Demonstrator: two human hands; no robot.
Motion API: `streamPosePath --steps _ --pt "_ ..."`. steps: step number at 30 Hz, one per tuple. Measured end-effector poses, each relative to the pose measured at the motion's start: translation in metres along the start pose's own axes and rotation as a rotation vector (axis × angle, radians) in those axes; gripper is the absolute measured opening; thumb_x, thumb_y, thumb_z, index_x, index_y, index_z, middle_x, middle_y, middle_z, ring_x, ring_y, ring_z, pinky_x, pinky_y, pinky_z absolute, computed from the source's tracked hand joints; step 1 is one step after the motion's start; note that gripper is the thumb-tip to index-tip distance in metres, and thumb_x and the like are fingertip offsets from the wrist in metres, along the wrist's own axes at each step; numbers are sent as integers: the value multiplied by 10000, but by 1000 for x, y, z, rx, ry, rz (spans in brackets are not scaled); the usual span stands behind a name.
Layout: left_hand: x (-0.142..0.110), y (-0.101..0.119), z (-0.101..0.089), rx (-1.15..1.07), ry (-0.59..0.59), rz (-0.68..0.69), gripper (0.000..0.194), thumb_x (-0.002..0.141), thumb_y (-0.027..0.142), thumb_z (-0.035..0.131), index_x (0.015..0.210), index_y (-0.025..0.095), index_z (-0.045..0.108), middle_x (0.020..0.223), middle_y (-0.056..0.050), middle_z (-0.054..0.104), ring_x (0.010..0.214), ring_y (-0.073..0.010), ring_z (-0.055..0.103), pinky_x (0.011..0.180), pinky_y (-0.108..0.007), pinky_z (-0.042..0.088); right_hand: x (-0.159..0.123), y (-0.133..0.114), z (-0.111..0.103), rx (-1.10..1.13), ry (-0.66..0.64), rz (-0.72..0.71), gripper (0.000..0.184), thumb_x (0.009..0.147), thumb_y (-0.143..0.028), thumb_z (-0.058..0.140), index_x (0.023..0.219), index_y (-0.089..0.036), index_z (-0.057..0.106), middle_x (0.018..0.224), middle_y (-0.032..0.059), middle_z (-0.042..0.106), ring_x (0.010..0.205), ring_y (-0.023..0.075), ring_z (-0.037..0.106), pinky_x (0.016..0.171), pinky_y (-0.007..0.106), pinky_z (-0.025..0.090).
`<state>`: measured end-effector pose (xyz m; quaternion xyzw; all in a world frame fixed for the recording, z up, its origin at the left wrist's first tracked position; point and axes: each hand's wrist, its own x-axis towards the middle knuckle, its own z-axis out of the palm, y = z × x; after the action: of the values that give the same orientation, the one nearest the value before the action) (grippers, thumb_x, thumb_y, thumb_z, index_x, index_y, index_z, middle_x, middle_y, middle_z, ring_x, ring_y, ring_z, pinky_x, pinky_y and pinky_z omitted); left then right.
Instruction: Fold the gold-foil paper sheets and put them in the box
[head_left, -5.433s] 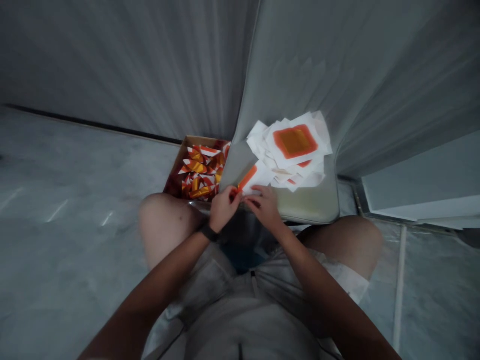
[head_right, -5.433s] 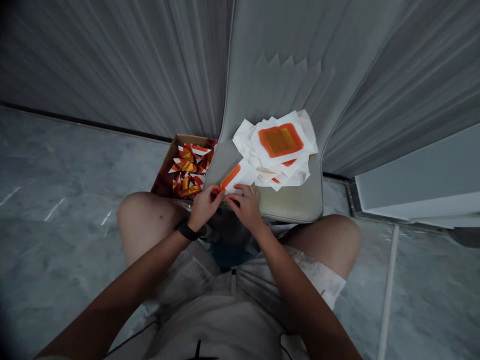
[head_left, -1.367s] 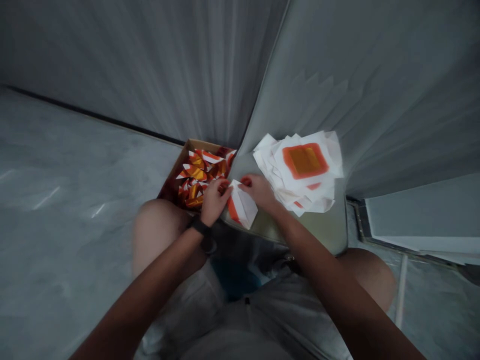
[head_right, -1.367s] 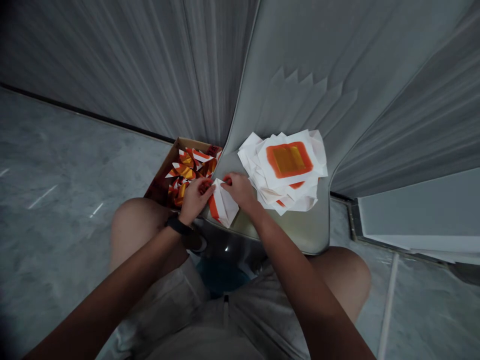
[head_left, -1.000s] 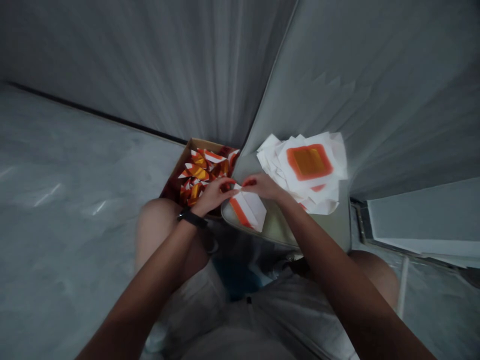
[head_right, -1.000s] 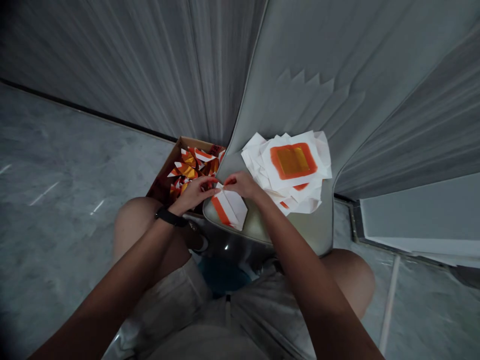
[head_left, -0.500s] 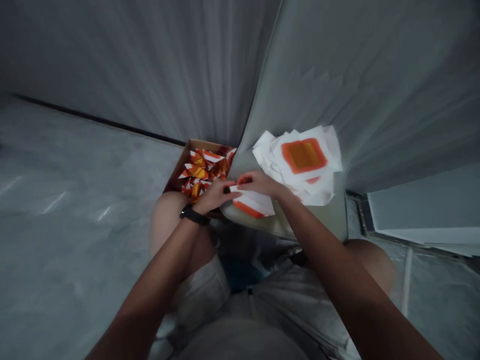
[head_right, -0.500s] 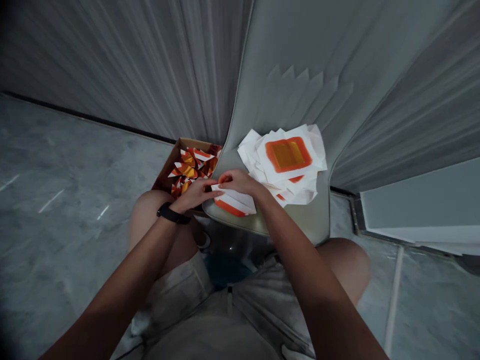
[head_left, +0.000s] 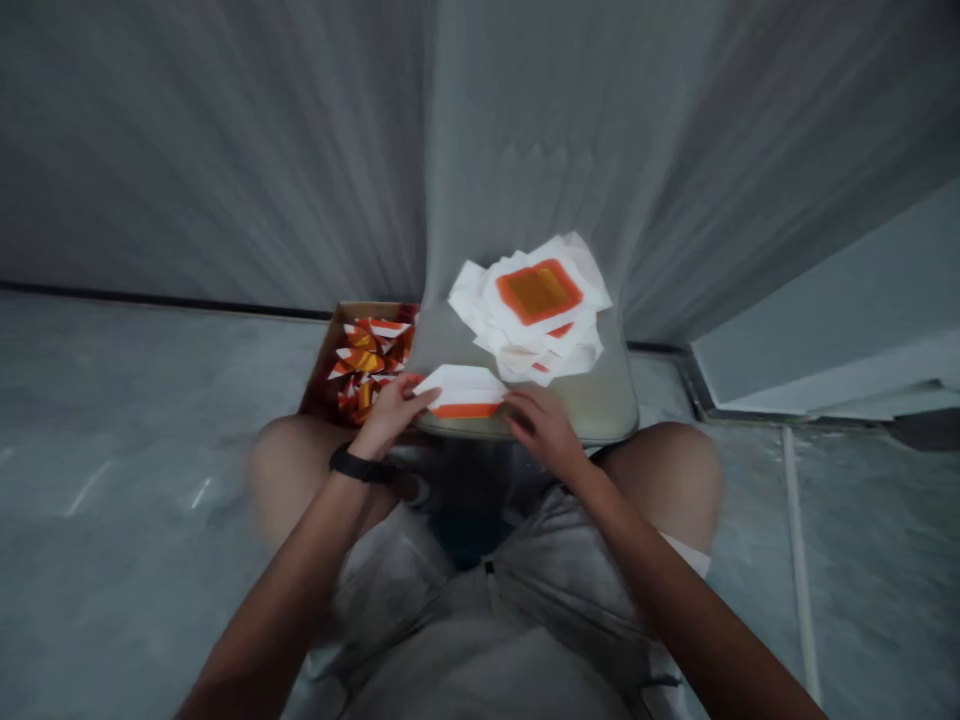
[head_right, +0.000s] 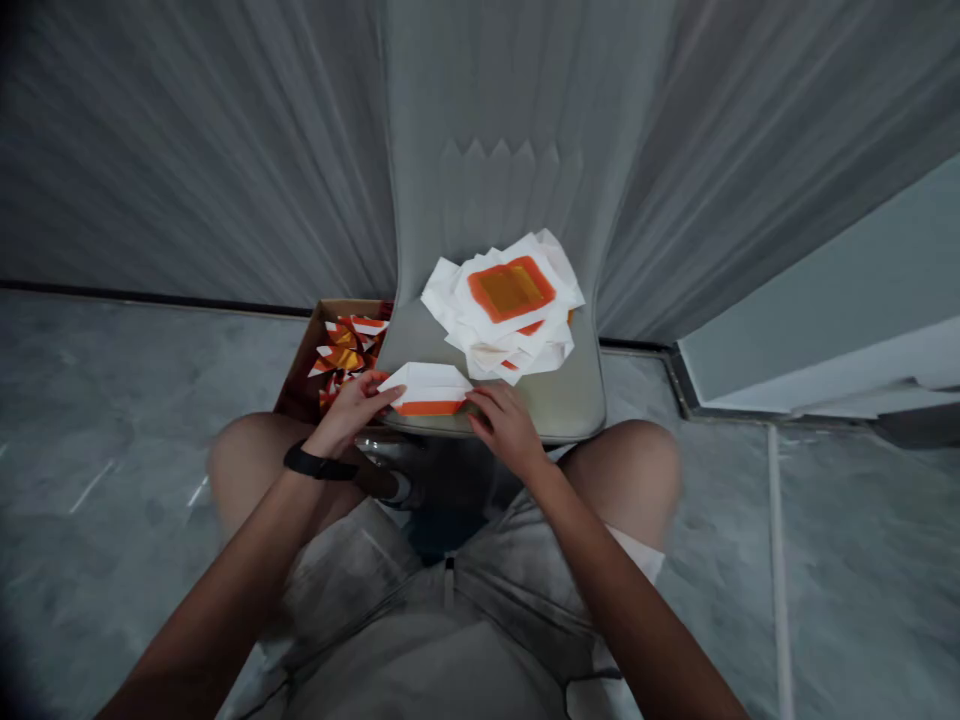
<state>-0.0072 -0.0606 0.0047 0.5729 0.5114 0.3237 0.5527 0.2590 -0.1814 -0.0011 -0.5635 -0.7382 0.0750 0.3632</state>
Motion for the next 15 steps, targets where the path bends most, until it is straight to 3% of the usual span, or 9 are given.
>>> streamPosePath --steps 3,6,10,15 --pt "-2 -4 4 46 7 -16 572 670 590 852 994 186 611 745 6 649 597 -130 583 497 -230 421 -14 10 13 -22 -21 82 414 997 -291 553 1405 -241 608 1308 128 681 1238 279 615 1079 466 510" --pt "0 -10 4 138 50 43 559 686 580 833 1005 186 598 806 -8 651 644 -142 607 537 -243 457 -8 11 23 -46 -16 106 423 1016 -329 543 1426 -247 600 1304 124 686 1220 279 623 1074 457 511" --pt "1 -17 3 317 139 178 477 758 508 782 1056 180 604 993 -52 668 692 -139 608 604 -264 484 7 7 30 -184 -37 28 339 1040 -327 515 1324 -249 682 1276 126 697 1219 294 610 1074 481 490" --pt "-10 -15 6 574 226 320 335 863 407 717 1103 198 613 1039 -52 658 662 -144 582 677 -310 489 10 8 38 -298 -20 -59 312 1026 -283 541 1286 -213 699 1449 170 592 1401 322 486 1138 530 433"
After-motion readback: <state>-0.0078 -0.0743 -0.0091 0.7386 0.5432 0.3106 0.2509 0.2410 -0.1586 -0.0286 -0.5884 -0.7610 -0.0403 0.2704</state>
